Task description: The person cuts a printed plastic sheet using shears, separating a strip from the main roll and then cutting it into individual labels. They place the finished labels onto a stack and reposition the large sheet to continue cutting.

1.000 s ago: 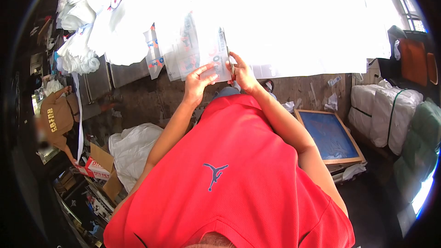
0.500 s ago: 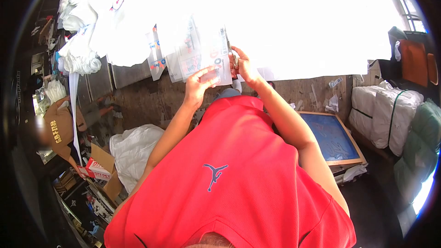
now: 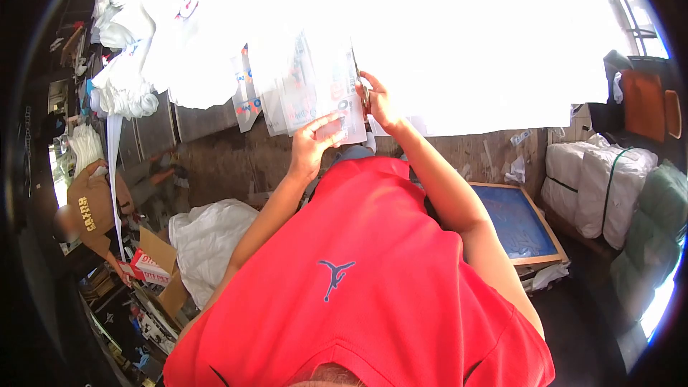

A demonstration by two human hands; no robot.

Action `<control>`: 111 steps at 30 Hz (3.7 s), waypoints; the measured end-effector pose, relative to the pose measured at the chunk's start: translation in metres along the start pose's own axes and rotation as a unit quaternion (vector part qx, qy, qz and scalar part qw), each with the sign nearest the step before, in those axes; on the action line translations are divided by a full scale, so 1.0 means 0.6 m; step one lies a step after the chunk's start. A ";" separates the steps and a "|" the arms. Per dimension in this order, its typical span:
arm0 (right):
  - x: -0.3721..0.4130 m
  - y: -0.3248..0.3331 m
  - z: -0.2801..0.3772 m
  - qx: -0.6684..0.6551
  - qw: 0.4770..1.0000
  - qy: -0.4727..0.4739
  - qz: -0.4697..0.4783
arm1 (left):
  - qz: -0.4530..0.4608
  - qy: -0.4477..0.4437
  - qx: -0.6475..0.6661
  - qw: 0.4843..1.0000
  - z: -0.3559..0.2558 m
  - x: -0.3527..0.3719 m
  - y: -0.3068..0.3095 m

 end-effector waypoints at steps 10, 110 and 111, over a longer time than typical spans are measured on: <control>-0.107 -0.018 0.026 -0.024 0.999 0.008 -0.037 | 0.012 0.001 0.010 1.000 -0.048 0.017 0.010; -0.247 -0.050 0.082 -0.010 0.999 0.031 0.033 | -0.082 0.012 0.095 0.992 -0.060 -0.266 -0.024; -0.245 -0.053 0.087 -0.010 0.999 0.032 0.034 | -0.086 0.007 0.099 0.991 -0.061 -0.264 -0.024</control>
Point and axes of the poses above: each hand's wrist, its own x-axis away from the middle knuckle, its own y-axis out of the back of the hand, z = x × y, the point moved 5 cm from there along -x, towards the middle knuckle, and after that the axes turned 15 degrees about -z, right-handed, at the moved point
